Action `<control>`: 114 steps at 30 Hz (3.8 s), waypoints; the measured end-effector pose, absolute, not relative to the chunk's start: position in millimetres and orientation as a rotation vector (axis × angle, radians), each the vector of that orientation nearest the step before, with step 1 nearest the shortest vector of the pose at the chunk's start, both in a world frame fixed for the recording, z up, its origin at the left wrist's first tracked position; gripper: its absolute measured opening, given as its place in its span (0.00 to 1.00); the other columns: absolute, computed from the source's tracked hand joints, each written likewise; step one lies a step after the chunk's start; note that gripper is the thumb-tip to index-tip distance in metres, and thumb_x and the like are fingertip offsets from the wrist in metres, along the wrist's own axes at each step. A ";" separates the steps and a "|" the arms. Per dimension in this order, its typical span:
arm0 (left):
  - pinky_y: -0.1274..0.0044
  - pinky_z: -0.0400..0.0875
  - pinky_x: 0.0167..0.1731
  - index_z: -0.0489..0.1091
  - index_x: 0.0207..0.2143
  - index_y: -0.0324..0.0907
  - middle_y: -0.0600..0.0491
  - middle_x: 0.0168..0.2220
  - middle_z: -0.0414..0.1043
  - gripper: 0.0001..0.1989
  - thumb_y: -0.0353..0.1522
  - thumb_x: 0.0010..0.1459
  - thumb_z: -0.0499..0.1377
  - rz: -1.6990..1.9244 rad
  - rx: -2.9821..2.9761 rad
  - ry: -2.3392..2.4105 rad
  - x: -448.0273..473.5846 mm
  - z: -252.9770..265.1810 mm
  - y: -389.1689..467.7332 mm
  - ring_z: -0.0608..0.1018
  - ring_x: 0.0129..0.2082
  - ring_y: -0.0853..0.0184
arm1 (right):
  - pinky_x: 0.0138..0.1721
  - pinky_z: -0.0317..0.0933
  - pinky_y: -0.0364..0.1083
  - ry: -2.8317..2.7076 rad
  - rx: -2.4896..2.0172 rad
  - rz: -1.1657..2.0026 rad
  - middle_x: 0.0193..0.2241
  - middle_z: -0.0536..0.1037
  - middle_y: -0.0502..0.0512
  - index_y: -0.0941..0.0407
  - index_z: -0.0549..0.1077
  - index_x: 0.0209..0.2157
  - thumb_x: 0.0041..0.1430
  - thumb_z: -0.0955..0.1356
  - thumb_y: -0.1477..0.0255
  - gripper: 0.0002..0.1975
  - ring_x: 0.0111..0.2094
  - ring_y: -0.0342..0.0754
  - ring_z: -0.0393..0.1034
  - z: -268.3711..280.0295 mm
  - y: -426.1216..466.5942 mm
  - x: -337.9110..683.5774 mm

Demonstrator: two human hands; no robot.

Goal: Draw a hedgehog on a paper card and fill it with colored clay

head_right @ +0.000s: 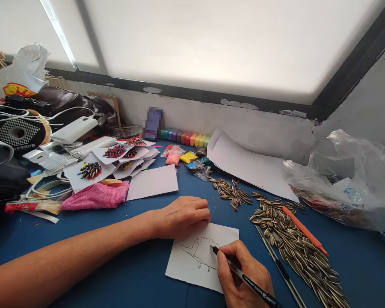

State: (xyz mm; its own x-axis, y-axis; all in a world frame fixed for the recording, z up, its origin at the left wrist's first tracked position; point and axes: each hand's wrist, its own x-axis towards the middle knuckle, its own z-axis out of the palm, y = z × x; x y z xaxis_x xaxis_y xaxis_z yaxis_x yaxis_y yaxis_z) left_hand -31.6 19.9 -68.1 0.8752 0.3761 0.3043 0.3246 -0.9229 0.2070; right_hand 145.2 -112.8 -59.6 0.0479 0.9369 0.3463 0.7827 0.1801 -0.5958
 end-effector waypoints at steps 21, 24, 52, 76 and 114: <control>0.74 0.62 0.32 0.66 0.35 0.42 0.53 0.35 0.68 0.06 0.28 0.65 0.50 0.506 2.903 0.558 -31.6 -67.8 19.6 0.70 0.32 0.69 | 0.20 0.59 0.40 -1.741 -1.655 0.247 0.17 0.70 0.45 0.51 0.67 0.26 0.64 0.61 0.58 0.16 0.17 0.43 0.66 -55.5 -110.6 145.6; 0.74 0.62 0.32 0.66 0.35 0.42 0.53 0.35 0.67 0.06 0.28 0.65 0.50 0.509 2.902 0.553 -31.5 -67.1 19.4 0.70 0.32 0.69 | 0.20 0.59 0.41 -1.742 -1.651 0.225 0.17 0.69 0.45 0.51 0.67 0.26 0.65 0.62 0.58 0.16 0.17 0.43 0.65 -54.9 -110.6 145.2; 0.76 0.60 0.32 0.67 0.35 0.41 0.52 0.34 0.68 0.08 0.28 0.65 0.49 0.515 2.908 0.559 -30.8 -65.6 19.6 0.69 0.31 0.69 | 0.19 0.61 0.39 -1.789 -1.687 0.213 0.17 0.72 0.44 0.51 0.68 0.26 0.64 0.62 0.64 0.13 0.18 0.43 0.69 -53.0 -112.1 153.7; 0.75 0.61 0.32 0.67 0.35 0.41 0.52 0.35 0.69 0.08 0.28 0.65 0.49 0.498 2.899 0.569 -30.8 -65.5 18.5 0.70 0.32 0.68 | 0.17 0.60 0.37 -1.944 -1.574 0.082 0.15 0.69 0.42 0.51 0.66 0.25 0.63 0.63 0.68 0.12 0.14 0.40 0.67 -53.2 -109.1 159.3; 0.76 0.60 0.32 0.67 0.35 0.41 0.52 0.35 0.69 0.08 0.28 0.65 0.49 0.524 2.898 0.568 -30.2 -65.9 17.9 0.70 0.31 0.69 | 0.18 0.61 0.38 -1.898 -1.635 0.175 0.15 0.70 0.43 0.51 0.66 0.24 0.63 0.62 0.66 0.13 0.15 0.41 0.67 -52.8 -113.4 160.8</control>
